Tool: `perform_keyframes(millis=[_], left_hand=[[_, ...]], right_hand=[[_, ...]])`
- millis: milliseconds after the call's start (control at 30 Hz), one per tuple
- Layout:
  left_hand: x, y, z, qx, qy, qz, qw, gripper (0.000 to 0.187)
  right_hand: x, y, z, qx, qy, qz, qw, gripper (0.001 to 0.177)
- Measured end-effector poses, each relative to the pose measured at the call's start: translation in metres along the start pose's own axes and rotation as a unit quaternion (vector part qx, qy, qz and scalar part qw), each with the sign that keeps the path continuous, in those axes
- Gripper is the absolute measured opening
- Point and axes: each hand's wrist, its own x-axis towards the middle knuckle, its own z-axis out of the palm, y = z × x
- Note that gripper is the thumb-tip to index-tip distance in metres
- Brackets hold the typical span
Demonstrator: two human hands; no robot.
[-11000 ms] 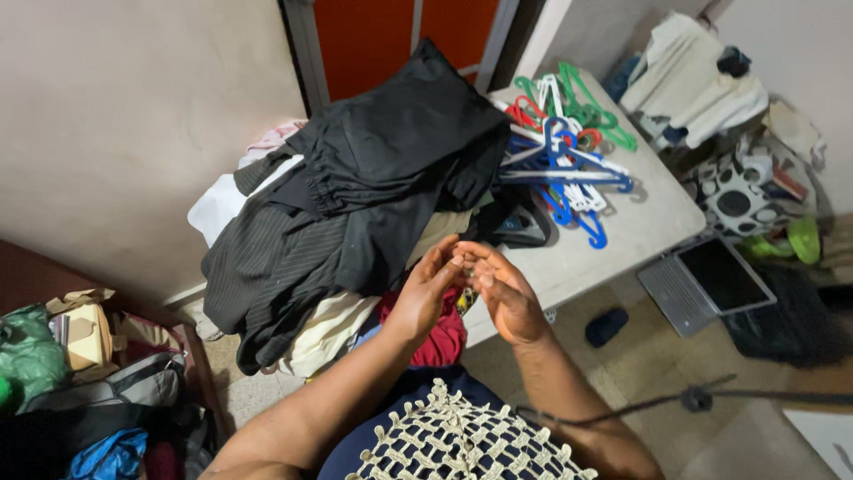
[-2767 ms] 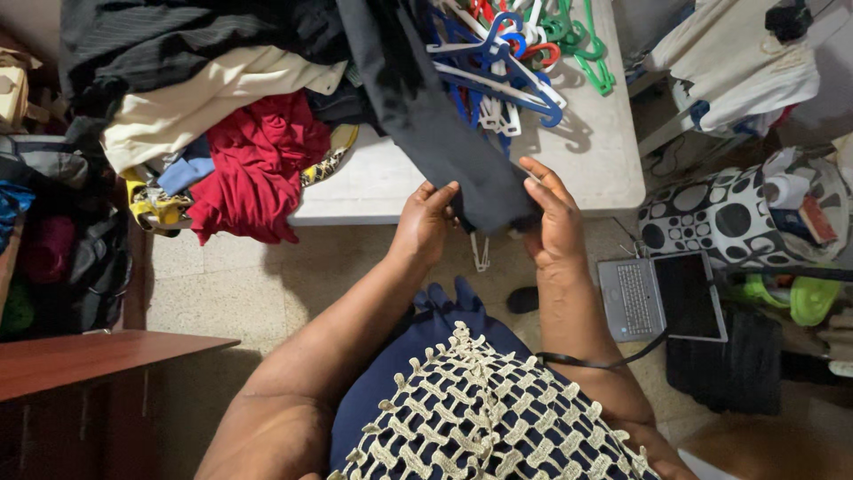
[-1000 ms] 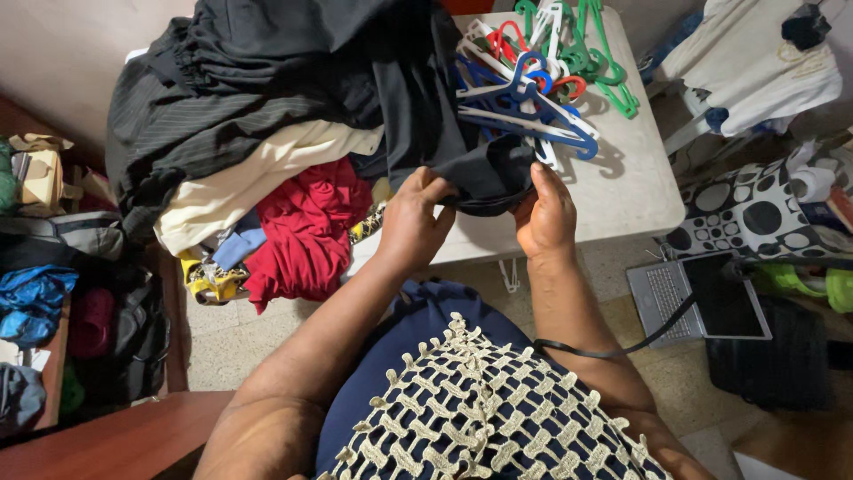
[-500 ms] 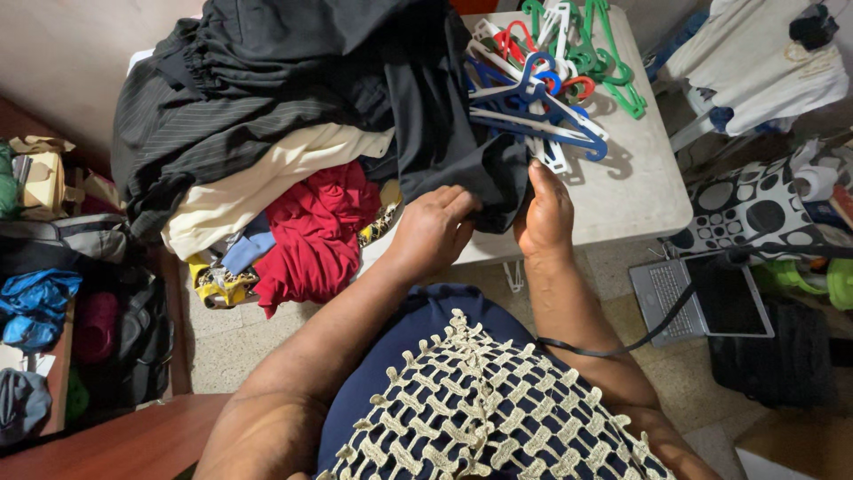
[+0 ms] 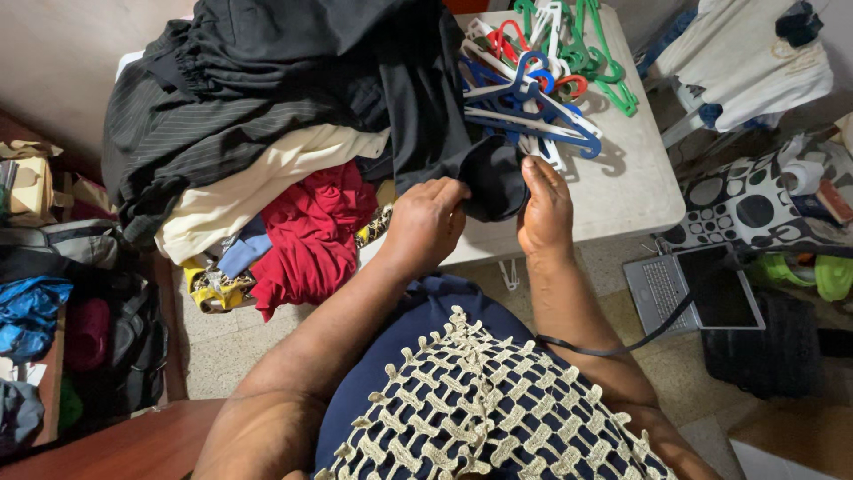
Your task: The person picks up a pair of black trousers from a pile on a table, selects a plastic hanger from a stack, slides the hanger into the trousers by hand, and hangs them on a rod inside a closet.
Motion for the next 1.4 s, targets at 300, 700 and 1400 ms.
perform_keyframes(millis=[300,700,1400], left_hand=[[-0.006,-0.006,-0.008,-0.038,0.046,-0.094,0.994,0.021],[-0.008,-0.005,-0.021,-0.034,0.062,-0.08,0.994,0.02],[0.002,-0.011,-0.023,-0.027,0.097,-0.127,0.987,0.019]], right_hand=[[0.008,-0.021,-0.009,-0.135,-0.014,-0.026,0.99,0.013],[-0.024,-0.092,0.055,-0.486,-0.22,-0.226,0.815,0.062],[-0.035,-0.099,0.044,-0.563,-0.201,-0.203,0.775,0.008]])
